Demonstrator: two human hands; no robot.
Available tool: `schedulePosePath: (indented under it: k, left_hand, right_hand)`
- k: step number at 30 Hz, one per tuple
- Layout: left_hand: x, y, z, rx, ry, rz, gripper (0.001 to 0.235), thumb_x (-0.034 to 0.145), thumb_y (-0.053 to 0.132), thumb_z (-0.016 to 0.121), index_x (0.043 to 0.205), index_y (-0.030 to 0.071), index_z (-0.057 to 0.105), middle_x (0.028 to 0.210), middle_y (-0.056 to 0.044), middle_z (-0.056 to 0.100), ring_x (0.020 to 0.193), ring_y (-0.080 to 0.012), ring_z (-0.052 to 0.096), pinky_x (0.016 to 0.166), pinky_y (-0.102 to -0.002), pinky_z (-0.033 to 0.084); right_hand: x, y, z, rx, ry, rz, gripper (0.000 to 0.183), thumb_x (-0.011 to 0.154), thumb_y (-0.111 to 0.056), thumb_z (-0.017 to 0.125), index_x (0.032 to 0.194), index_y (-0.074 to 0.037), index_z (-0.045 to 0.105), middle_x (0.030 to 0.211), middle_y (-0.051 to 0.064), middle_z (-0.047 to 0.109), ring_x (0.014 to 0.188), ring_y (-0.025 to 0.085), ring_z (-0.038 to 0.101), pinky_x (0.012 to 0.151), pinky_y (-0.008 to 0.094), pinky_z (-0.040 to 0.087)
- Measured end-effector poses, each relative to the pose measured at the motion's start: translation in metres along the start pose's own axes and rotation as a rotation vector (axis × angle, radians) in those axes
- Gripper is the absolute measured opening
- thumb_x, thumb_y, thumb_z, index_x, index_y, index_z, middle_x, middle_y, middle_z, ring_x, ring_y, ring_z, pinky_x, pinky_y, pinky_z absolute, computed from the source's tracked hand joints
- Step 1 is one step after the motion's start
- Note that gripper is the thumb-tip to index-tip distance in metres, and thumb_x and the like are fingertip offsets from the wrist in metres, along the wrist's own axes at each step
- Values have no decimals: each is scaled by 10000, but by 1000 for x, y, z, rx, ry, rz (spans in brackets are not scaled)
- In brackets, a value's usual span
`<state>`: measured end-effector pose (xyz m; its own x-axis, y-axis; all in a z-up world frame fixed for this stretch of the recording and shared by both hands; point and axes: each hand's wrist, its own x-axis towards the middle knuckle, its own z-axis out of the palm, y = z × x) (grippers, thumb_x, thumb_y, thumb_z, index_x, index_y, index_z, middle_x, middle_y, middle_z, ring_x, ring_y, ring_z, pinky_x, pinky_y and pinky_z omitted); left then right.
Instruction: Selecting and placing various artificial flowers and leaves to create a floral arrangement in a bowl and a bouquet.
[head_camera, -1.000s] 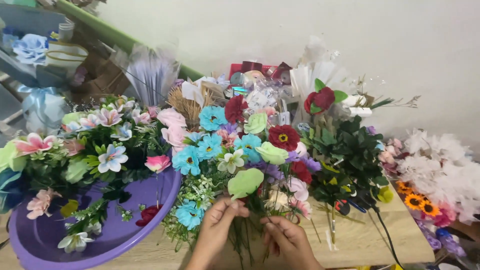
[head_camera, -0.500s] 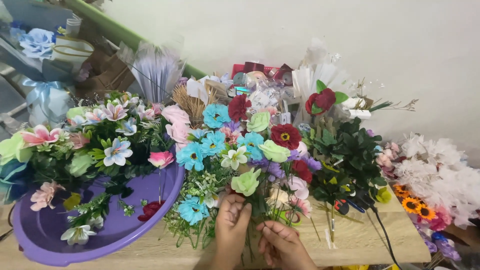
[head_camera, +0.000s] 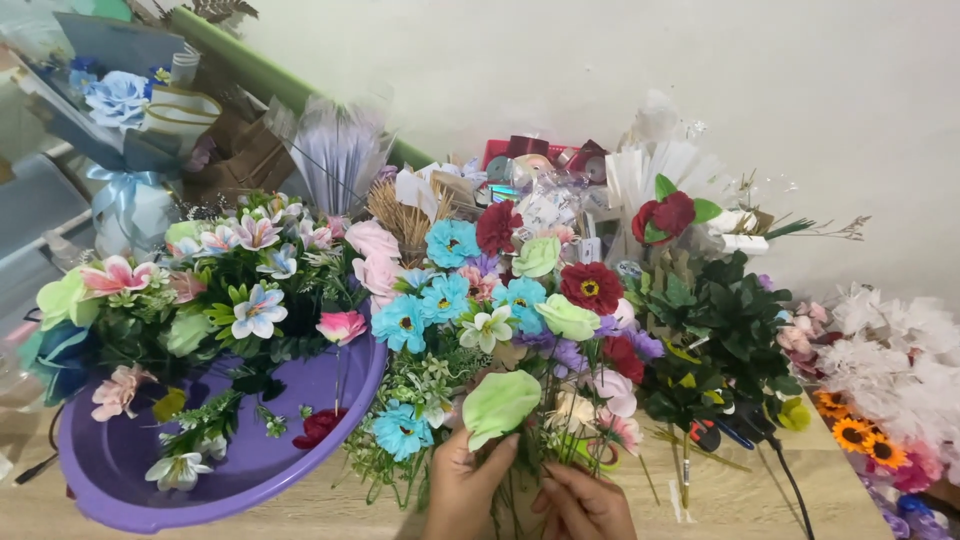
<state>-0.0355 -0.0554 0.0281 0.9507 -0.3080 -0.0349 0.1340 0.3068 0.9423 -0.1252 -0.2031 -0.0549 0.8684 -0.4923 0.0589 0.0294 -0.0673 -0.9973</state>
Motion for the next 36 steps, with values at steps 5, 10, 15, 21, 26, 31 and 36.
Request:
schedulePosePath:
  k: [5, 10, 15, 21, 26, 31, 36]
  left_hand:
    - [6, -19, -12, 87, -53, -156, 402, 840, 77, 746, 1238, 32, 788, 1148, -92, 866, 1085, -204, 787, 971, -341, 609]
    - [7, -45, -15, 26, -98, -83, 147, 865, -22, 731, 992, -18, 807, 950, -110, 837, 910, -189, 765, 855, -318, 622]
    - [-3, -22, -9, 82, -111, -251, 38, 887, -21, 766, 852, -19, 781, 805, -115, 774, 746, -182, 693, 719, -298, 591]
    - [-6, -26, -5, 248, -97, -176, 71, 865, 67, 778, 839, 44, 840, 918, -51, 756, 882, -160, 710, 818, -280, 646]
    - [-10, -73, -3, 247, -63, -39, 96, 843, 105, 815, 895, 88, 894, 1037, -11, 792, 664, -101, 598, 624, -231, 470]
    - [-15, -60, 0, 364, -79, 155, 198, 867, 242, 744, 817, 90, 861, 1163, -54, 782, 1045, -157, 743, 895, -327, 583]
    - [-25, -6, 8, 488, 78, 48, 238, 851, 313, 742, 844, 148, 913, 1073, 65, 795, 820, -83, 665, 720, -221, 479]
  right_hand:
    - [-2, -17, -4, -115, -33, -159, 226, 863, -109, 709, 1027, -47, 852, 632, 105, 836, 331, 130, 617, 323, 258, 583]
    - [0, -31, -5, -208, -177, -161, 276, 930, -179, 625, 1091, -101, 835, 678, 31, 803, 371, 113, 616, 359, 257, 564]
    - [4, -28, -6, -280, -182, -235, 241, 932, -186, 614, 1032, -106, 818, 620, 25, 750, 421, 115, 651, 415, 273, 535]
    - [15, -18, -22, -330, -222, -168, 377, 824, -79, 724, 1196, -131, 757, 942, 39, 779, 871, 162, 765, 815, 310, 606]
    - [12, -14, -31, -500, -107, -678, 612, 637, 29, 872, 1195, -180, 733, 1124, 40, 805, 998, 209, 759, 872, 347, 560]
    - [1, -29, -23, -437, 122, -764, 142, 866, -323, 733, 915, -207, 799, 918, 1, 824, 830, 145, 798, 985, 380, 517]
    - [-11, -25, -42, -419, 83, -588, 548, 895, -656, 560, 919, -173, 816, 952, 41, 830, 1043, 224, 749, 1020, 414, 494]
